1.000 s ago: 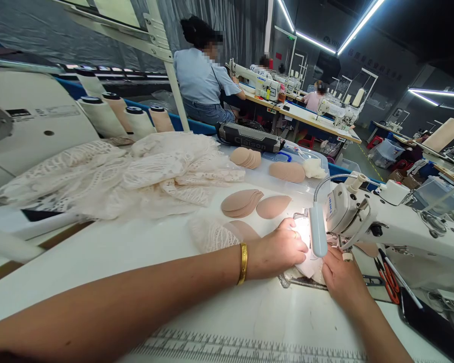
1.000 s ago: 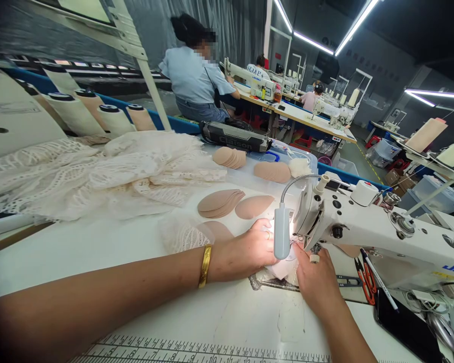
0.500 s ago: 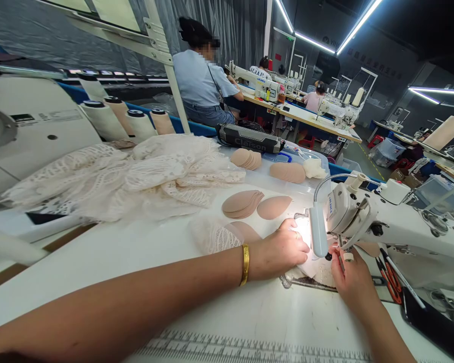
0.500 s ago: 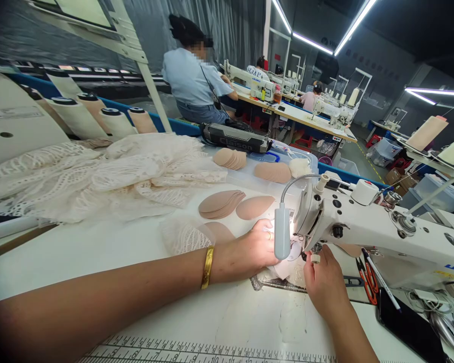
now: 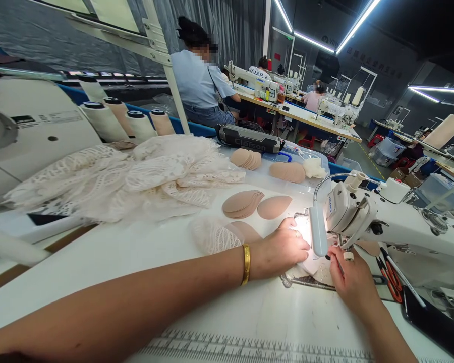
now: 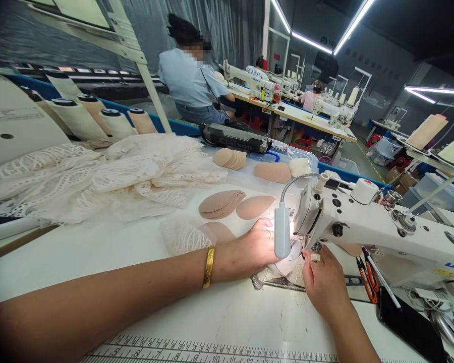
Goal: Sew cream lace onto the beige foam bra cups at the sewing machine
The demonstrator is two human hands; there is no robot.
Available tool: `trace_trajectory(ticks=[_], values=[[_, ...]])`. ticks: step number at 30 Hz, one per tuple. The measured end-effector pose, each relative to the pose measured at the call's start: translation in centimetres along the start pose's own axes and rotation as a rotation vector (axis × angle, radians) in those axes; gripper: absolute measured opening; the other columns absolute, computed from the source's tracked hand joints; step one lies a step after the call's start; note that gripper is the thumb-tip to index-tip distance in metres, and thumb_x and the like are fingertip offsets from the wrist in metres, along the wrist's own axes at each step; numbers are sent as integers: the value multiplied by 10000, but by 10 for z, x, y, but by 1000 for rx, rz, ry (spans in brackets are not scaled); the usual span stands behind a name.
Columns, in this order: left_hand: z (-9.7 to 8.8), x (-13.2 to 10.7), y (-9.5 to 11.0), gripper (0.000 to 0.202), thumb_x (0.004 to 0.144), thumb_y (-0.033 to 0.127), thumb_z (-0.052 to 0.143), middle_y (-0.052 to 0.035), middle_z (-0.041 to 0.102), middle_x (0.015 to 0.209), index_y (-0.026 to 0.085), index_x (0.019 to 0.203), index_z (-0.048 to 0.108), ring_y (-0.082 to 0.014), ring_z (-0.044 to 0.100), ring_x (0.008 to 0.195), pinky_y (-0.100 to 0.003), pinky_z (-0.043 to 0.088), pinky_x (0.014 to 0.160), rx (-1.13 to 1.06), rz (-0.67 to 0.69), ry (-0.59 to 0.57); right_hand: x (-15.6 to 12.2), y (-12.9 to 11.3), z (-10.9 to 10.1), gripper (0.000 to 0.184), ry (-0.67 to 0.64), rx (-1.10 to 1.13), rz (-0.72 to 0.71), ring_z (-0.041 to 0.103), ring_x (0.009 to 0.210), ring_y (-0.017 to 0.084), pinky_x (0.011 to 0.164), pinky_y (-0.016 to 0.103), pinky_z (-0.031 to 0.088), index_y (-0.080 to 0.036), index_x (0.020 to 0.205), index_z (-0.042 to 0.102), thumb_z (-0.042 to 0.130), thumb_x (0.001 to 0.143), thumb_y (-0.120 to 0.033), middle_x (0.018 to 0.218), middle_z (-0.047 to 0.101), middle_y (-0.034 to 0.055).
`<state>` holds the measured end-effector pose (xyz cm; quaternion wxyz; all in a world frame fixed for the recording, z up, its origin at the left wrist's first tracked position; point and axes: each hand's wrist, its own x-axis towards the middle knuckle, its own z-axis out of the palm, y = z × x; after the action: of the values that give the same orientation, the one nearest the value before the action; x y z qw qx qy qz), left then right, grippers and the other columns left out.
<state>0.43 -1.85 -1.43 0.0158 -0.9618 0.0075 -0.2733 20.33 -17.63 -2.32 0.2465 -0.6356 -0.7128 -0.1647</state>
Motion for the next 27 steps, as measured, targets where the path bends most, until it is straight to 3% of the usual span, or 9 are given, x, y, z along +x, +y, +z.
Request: trace_trajectory(ticks=[5,8,14,20,27], values=[[-6,-6,16,167,832,53,569,-4,609,790,181,726,555,-179,530,747,-414,339,889,-11,22,-74,1,-7,-11,288,-291,131,-47,559,741,198,625,300,400,-239,1056,654,419,971,-95,913,646,38],[-8,-11,28,164,834,50,562,0,630,824,180,740,528,-189,538,759,-401,311,851,7,11,-96,4,-11,-14,294,-372,178,-75,560,795,202,649,285,399,-239,1009,659,434,945,-61,881,614,30],[-9,-7,21,159,786,52,587,8,622,772,174,694,540,-186,543,734,-429,302,874,-19,6,-129,2,-8,-4,315,-318,160,-61,580,840,221,672,301,427,-226,1074,669,427,946,-69,897,618,48],[-8,0,3,207,859,43,550,-5,658,801,188,738,634,-192,583,779,-447,314,901,-30,21,-101,-1,-5,10,331,-270,124,-1,615,900,244,694,322,470,-240,1052,682,405,949,-90,949,660,74],[0,7,-15,214,912,69,556,-30,727,916,203,804,683,-207,624,879,-446,329,946,-88,0,-151,1,-6,14,310,-245,55,18,642,954,261,725,347,516,-245,1077,681,411,970,-137,1077,700,98]])
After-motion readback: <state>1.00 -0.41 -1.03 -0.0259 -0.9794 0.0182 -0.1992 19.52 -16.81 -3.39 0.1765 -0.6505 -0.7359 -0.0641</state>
